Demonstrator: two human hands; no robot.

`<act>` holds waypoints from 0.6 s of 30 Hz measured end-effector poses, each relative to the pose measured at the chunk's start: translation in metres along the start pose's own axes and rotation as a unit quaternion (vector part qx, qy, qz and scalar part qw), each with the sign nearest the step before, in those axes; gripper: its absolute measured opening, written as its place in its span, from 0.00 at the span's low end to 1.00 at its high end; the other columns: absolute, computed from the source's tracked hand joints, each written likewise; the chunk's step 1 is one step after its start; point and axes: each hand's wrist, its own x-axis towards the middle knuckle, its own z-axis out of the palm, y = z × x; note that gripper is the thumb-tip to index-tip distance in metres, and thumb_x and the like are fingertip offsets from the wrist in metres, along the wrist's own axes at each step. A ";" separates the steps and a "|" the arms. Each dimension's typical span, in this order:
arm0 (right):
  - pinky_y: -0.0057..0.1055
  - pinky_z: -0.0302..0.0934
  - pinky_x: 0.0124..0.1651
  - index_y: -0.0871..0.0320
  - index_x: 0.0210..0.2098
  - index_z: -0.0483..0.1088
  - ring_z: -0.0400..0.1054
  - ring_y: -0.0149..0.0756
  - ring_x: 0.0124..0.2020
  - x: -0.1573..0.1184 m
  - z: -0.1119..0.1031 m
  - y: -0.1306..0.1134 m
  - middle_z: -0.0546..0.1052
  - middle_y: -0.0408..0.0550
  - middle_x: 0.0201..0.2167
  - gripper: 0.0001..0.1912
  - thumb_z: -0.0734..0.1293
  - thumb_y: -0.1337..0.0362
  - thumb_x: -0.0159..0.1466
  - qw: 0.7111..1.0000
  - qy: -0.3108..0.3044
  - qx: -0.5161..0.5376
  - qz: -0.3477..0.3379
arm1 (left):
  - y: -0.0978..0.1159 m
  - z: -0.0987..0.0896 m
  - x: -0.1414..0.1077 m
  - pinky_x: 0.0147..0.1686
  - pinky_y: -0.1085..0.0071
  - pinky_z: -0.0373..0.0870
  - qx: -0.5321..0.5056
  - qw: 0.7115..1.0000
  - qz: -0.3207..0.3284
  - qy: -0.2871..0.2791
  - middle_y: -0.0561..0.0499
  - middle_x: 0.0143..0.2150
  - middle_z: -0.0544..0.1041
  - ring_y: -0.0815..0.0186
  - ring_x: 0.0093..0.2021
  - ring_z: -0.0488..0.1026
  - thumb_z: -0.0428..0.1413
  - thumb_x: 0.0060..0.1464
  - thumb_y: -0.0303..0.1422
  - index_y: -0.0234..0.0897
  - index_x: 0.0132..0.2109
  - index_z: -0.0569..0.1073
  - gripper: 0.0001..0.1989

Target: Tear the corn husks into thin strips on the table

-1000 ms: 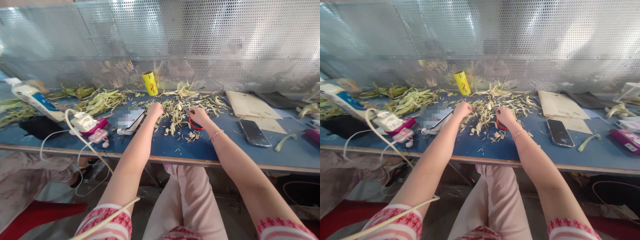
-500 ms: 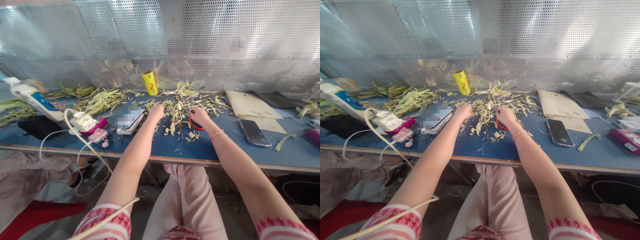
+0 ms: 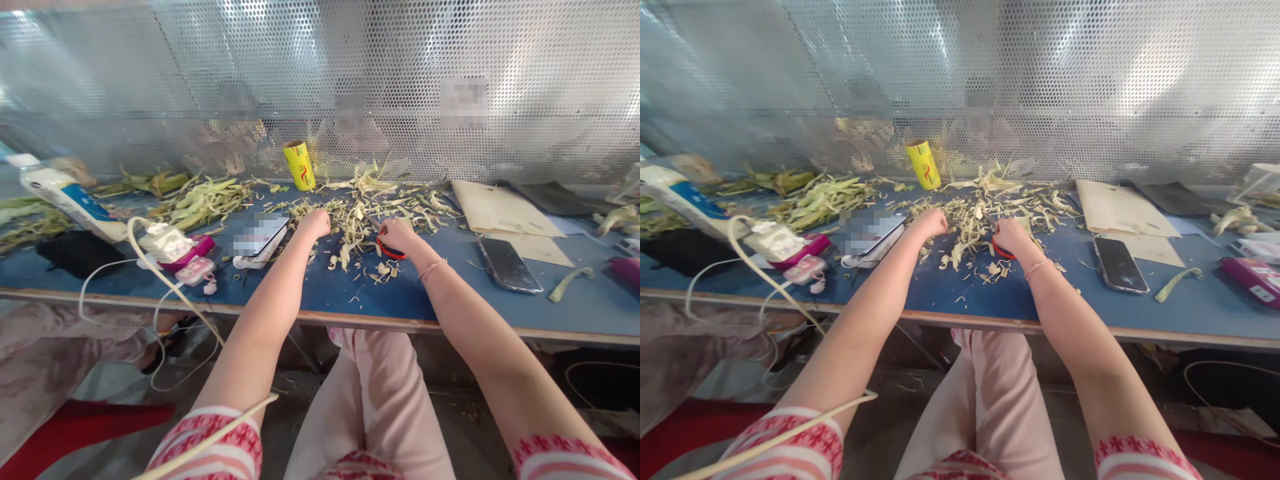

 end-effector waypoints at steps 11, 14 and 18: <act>0.32 0.62 0.43 0.63 0.43 0.73 0.72 0.46 0.46 -0.006 -0.005 -0.005 0.78 0.58 0.43 0.16 0.64 0.59 0.61 0.999 -0.022 0.008 0.027 | 0.008 -0.003 -0.005 0.41 0.64 0.72 0.023 0.999 -0.012 -0.020 0.33 0.41 0.80 0.49 0.44 0.78 0.56 0.47 0.25 0.29 0.44 0.79 0.15; 0.34 0.61 0.45 0.64 0.45 0.70 0.72 0.47 0.48 -0.012 -0.007 -0.010 0.78 0.61 0.43 0.16 0.62 0.60 0.63 0.999 -0.013 0.007 0.034 | 0.007 -0.005 -0.007 0.42 0.63 0.72 0.025 0.999 -0.039 0.001 0.32 0.45 0.78 0.49 0.47 0.77 0.54 0.49 0.24 0.29 0.47 0.77 0.17; 0.37 0.62 0.47 0.67 0.49 0.66 0.71 0.51 0.50 -0.016 -0.007 -0.017 0.76 0.64 0.45 0.22 0.61 0.55 0.63 0.999 0.002 0.003 0.047 | 0.002 -0.011 -0.013 0.49 0.60 0.70 0.042 0.989 -0.119 0.082 0.32 0.51 0.74 0.49 0.52 0.74 0.51 0.53 0.25 0.29 0.51 0.74 0.18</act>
